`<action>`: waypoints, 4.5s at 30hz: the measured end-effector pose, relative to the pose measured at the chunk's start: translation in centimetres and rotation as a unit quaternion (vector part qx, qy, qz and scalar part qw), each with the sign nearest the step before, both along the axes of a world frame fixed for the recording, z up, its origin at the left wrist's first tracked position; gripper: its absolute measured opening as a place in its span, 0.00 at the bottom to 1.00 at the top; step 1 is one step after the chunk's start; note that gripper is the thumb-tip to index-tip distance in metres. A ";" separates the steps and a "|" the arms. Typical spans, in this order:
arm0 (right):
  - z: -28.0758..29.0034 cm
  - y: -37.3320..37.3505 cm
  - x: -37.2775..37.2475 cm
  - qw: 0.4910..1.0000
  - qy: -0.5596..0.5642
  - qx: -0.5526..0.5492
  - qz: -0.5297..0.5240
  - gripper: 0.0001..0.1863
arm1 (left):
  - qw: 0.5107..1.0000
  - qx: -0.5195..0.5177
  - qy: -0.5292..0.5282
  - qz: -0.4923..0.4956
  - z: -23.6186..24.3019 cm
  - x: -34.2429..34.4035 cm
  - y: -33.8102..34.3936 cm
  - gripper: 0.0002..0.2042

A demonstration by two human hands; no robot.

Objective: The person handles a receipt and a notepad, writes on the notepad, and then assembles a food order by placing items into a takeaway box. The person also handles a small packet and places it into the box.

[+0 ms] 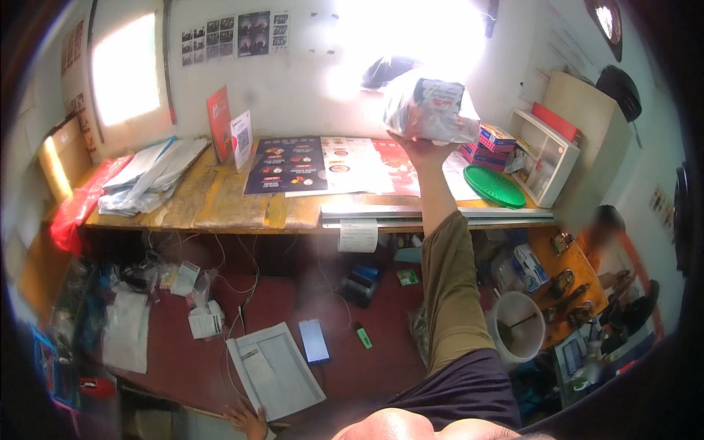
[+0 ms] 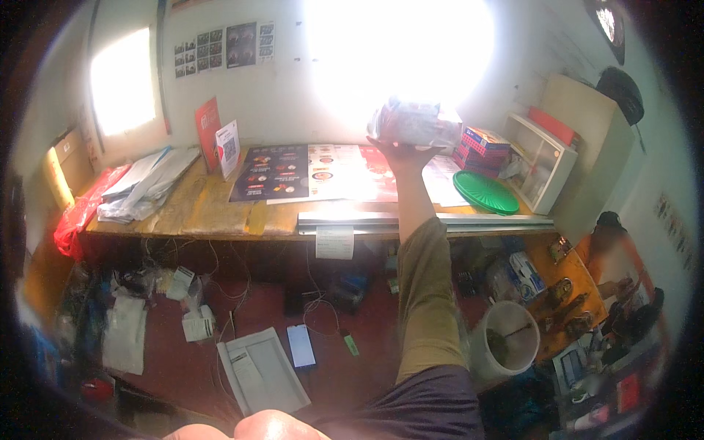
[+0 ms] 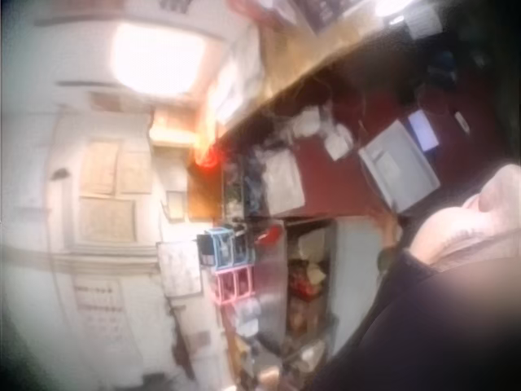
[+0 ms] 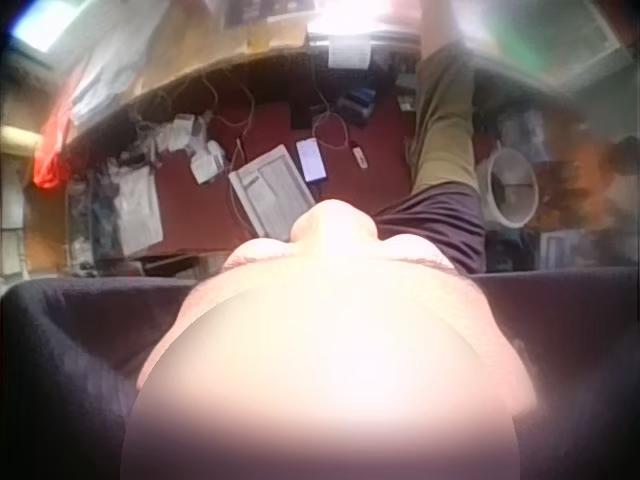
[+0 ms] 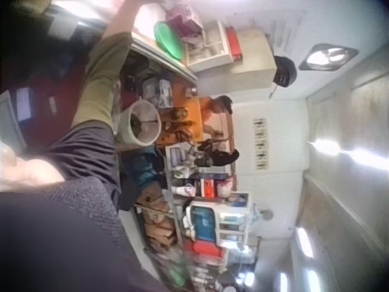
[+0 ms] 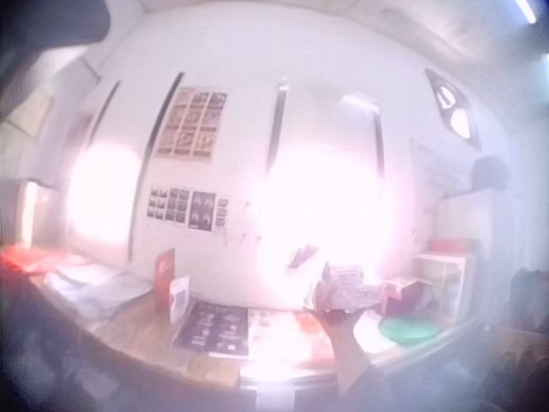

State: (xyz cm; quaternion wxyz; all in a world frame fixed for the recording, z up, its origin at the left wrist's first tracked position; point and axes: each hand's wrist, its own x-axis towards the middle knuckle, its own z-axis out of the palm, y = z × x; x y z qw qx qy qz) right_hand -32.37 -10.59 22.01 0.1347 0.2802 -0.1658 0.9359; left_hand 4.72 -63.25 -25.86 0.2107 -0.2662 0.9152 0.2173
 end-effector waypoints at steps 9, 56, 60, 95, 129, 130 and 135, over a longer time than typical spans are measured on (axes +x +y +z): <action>-0.8 1.5 -1.3 0.985 -0.156 0.026 -0.066 0.54 | 0.995 0.021 0.094 0.009 -0.6 1.1 0.2 0.42; -24.0 -38.7 33.9 0.796 -0.295 0.301 -0.434 0.17 | 0.537 0.810 0.185 -0.146 26.7 -13.8 -5.0 0.38; -21.4 -35.0 34.7 0.792 -0.247 0.316 -0.460 0.15 | 0.523 0.815 0.209 -0.136 31.6 -13.1 -4.0 0.38; -10.8 -25.0 46.4 0.395 -0.175 0.319 -0.843 0.19 | 0.443 0.835 0.196 -0.260 38.5 -6.4 11.9 0.26; -11.8 -26.1 44.1 0.383 -0.174 0.207 -0.883 0.17 | 0.351 0.819 0.225 -0.395 37.6 -8.9 10.5 0.32; -12.0 -26.0 44.2 0.359 -0.172 0.219 -0.891 0.17 | 0.361 0.820 0.219 -0.386 37.6 -8.8 10.5 0.32; -13.9 -26.7 44.9 0.349 -0.113 0.219 -0.904 0.19 | 0.365 0.821 0.189 -0.397 36.5 -10.1 11.8 0.33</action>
